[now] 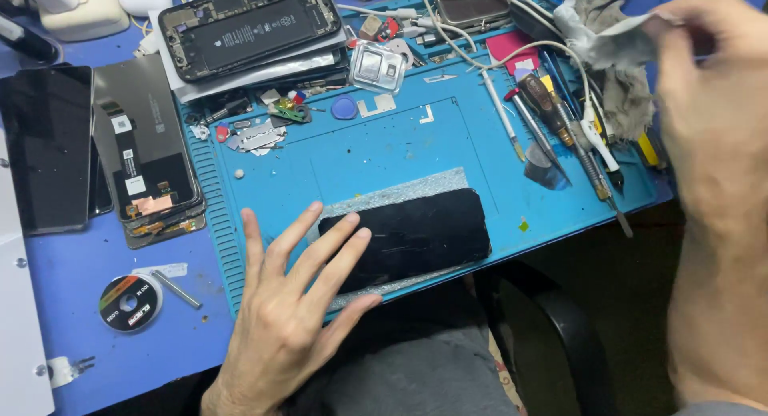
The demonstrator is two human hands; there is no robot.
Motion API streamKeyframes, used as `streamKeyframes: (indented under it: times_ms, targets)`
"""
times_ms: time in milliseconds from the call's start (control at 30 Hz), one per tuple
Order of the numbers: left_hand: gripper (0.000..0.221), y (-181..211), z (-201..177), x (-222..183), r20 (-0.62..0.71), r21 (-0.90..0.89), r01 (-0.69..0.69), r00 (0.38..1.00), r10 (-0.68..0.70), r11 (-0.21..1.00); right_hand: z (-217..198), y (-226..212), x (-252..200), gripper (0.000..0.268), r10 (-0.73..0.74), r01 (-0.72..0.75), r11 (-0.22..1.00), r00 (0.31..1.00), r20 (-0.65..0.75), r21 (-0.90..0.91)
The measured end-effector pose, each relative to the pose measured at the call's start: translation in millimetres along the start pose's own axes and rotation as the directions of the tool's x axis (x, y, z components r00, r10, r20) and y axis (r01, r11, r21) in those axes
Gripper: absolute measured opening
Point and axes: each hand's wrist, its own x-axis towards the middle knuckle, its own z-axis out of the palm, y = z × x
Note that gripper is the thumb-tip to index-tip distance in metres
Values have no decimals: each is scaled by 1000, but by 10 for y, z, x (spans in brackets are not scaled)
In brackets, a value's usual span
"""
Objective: Cleaning a smartphone screen with a cloth and a metal tool on a repair bench.
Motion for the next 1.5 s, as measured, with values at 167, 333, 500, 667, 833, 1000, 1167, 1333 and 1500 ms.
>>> streamKeyframes:
  times_ms: [167,333,500,667,833,1000,1167,1333,1500]
  targets:
    - [45,246,-18,279,-145,-337,-2,988,-50,942,-364,-227,-328,11,263,-307,912,947,186,273]
    - [89,533,102,618,23,-788,167,970,-243,593,-626,-1235,-120,9,360,-577,741,773,523,344]
    - [10,588,265,672,116,-859,181,980,-162,479,-464,-1238,-211,15,-66,-536,627,686,724,565]
    - [12,583,231,545,137,-819,209,976,-172,535,-361,-1321,-383,26,-122,-570,400,743,658,718]
    - [16,319,61,306,-157,-530,36,978,-140,847,-279,-889,-936,18,344,-731,416,677,650,541]
    - [96,-11,106,173,29,44,44,999,-46,998,-145,-885,-907,18,268,-339,865,935,231,370]
    - [100,19,226,229,100,-13,0,995,1,1000,162,-1250,-768,13,-446,425,879,893,58,216]
    - [116,-39,245,208,116,-133,42,993,-27,990,159,-1383,-854,24,-527,476,830,841,125,291]
    - [122,-42,261,203,119,-187,75,991,-53,980,181,-1410,-871,83,-528,498,849,805,271,177]
